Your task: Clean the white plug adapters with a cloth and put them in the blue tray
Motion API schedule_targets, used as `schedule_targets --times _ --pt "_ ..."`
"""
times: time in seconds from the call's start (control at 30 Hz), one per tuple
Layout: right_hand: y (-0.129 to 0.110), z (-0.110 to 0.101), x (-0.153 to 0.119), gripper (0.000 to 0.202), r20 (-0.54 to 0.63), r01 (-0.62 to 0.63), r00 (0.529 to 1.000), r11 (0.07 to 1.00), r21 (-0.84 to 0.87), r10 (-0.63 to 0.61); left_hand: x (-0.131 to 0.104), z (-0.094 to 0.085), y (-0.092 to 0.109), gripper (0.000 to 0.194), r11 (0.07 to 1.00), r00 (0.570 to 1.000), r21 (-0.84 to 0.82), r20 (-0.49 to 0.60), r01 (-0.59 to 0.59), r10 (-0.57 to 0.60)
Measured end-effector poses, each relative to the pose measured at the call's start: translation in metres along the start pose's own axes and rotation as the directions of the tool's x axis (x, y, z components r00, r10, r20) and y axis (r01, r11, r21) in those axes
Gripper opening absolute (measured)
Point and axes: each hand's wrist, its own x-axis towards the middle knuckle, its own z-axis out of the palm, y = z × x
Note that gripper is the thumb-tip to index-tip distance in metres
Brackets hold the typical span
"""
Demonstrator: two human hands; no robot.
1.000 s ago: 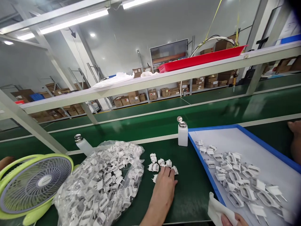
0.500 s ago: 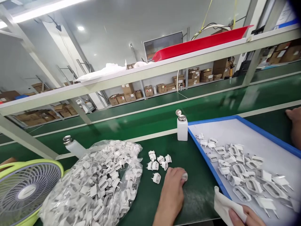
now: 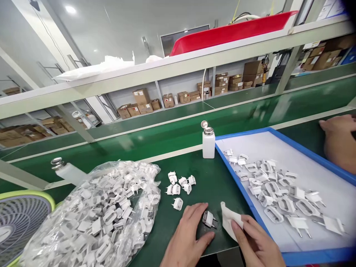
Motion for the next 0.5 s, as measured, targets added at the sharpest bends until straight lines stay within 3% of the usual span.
schedule_targets --times 0.13,0.27,0.37,0.5 --pt "0.002 0.004 0.01 0.018 0.103 0.177 0.981 0.978 -0.106 -0.166 0.006 -0.01 -0.011 0.058 0.997 0.997 0.036 -0.002 -0.072 0.072" --pt "-0.001 0.014 0.015 0.023 0.241 0.376 0.915 0.9 -0.222 -0.323 0.017 -0.015 -0.016 0.041 0.984 0.985 0.059 0.043 -0.168 0.165" --pt "-0.004 0.018 0.02 0.021 0.302 0.444 0.883 0.848 -0.291 -0.359 0.02 -0.02 -0.013 0.045 0.986 0.985 0.071 0.093 -0.152 0.145" --pt "-0.005 0.018 0.022 0.021 0.285 0.471 0.874 0.826 -0.308 -0.393 0.022 -0.024 -0.008 0.048 0.988 0.985 0.091 0.137 -0.121 0.108"
